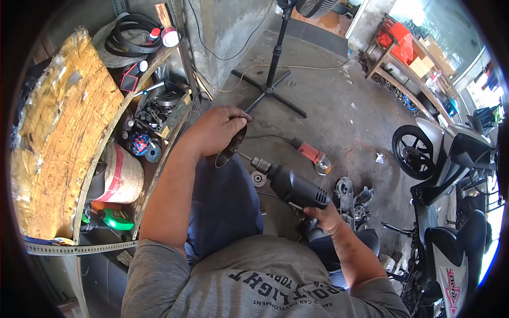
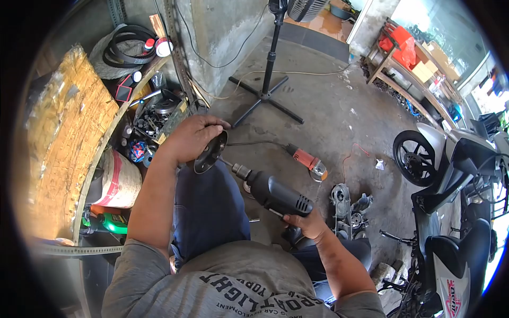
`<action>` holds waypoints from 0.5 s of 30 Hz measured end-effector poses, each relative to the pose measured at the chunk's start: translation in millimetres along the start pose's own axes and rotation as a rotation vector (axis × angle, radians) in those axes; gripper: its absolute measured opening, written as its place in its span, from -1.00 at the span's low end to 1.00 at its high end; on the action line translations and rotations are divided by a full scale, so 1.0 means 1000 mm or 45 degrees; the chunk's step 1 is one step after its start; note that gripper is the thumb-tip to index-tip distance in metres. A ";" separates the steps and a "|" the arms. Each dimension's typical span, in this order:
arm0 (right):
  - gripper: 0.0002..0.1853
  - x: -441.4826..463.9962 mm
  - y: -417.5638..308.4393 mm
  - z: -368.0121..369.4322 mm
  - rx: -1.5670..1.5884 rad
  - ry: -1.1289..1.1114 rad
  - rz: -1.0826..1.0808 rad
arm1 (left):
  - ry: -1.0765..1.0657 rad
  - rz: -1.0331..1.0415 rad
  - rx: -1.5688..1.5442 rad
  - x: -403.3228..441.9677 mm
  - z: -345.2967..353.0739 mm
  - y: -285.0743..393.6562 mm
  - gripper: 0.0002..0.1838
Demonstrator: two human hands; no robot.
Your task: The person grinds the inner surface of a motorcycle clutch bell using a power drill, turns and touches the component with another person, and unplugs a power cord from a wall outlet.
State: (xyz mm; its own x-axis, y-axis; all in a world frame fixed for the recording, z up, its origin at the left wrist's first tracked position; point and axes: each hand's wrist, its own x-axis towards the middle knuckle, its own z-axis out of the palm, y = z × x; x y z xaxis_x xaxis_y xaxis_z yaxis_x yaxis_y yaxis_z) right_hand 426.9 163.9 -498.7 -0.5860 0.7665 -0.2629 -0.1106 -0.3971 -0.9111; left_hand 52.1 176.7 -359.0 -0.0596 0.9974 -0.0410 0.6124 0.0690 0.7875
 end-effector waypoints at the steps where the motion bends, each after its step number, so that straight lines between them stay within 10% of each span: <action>1: -0.62 0.001 -0.001 -0.001 -0.014 0.009 0.006 | 0.006 0.014 0.016 0.001 0.000 0.002 -0.66; 15: -0.62 0.003 0.001 0.000 -0.095 -0.036 -0.051 | -0.027 -0.054 0.023 0.003 0.002 0.005 -0.66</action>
State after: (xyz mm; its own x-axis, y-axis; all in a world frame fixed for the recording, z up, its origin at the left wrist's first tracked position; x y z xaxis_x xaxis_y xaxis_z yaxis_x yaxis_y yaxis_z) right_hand 424.8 166.2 -500.4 -0.6046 0.7662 -0.2175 -0.0751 -0.3267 -0.9421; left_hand 56.2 179.9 -356.3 -0.0690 0.9938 -0.0871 0.6236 0.1111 0.7738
